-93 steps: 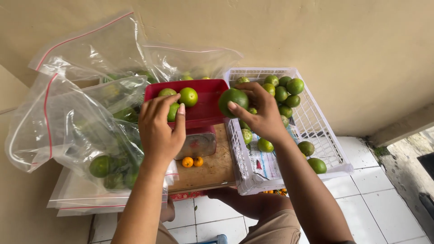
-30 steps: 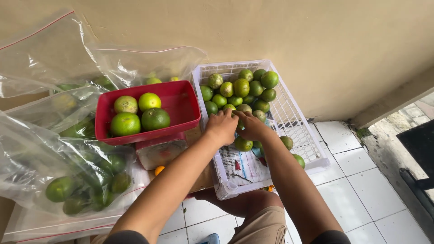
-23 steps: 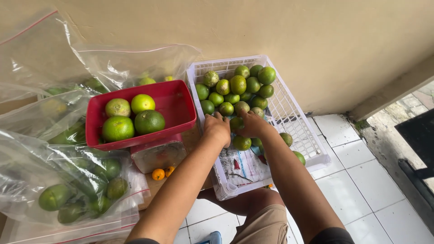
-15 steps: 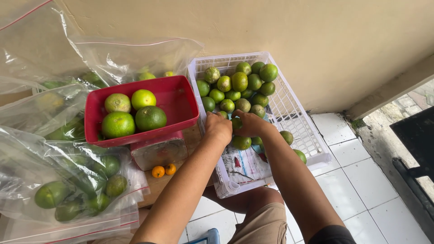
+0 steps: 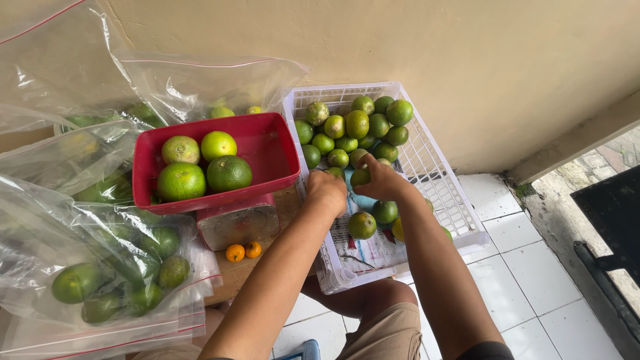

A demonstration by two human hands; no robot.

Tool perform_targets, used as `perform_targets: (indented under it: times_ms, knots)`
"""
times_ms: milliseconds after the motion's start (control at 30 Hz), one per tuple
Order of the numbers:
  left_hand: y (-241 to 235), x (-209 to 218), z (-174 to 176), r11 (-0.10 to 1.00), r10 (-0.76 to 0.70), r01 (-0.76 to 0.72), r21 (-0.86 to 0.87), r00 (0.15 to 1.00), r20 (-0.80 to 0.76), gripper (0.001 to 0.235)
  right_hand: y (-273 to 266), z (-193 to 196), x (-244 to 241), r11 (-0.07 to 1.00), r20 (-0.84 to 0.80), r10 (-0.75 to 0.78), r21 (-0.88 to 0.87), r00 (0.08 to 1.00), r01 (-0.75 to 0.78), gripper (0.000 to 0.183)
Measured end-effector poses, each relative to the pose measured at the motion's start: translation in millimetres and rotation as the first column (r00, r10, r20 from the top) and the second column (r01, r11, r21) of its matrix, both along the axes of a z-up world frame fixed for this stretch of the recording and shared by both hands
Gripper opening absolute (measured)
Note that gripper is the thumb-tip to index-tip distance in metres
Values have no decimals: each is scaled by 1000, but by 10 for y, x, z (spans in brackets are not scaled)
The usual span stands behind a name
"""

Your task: The person sorts green limes from a white crate into a red weighing tray and then into clear plastic bags. They handle the limes by hand, placing them into the bags and occasionally adjusting the bags on the table.

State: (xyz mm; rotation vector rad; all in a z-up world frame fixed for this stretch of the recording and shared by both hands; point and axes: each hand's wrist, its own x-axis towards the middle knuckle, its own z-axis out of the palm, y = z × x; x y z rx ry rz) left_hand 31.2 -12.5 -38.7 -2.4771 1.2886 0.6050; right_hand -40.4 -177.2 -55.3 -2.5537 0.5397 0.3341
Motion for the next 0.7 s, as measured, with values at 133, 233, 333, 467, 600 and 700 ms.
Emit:
perform_targets:
  times_ms: [133,233,333,467,600,700]
  knots:
    - [185,-35,270,940,92,-137,-311,984,-156,74,154,390,-19,982,148,-170,104,974,156,55]
    - [393,-96,684,854,71,-215,-474,950,-304,62,-22,302,13,938,241,-345,124,907,324,51]
    - [457,-91,707,763,71,-317,-563,908,-414,56,-44,268,-9,900,319,-421,262,849,348,58]
    - [599,-163,945,712,44,-345,-611,891,-453,55,-39,214,28,824,279,-458,491,844,284,69]
    - [634,-194,980,677,71,-383,-628,884,-462,67,106,329,-9,737,360,-497,656,790,165,66]
    - [623,-195,946,624,77,-396,-673,889,-452,71,122,341,-33,779,449,-407,626,796,45,71]
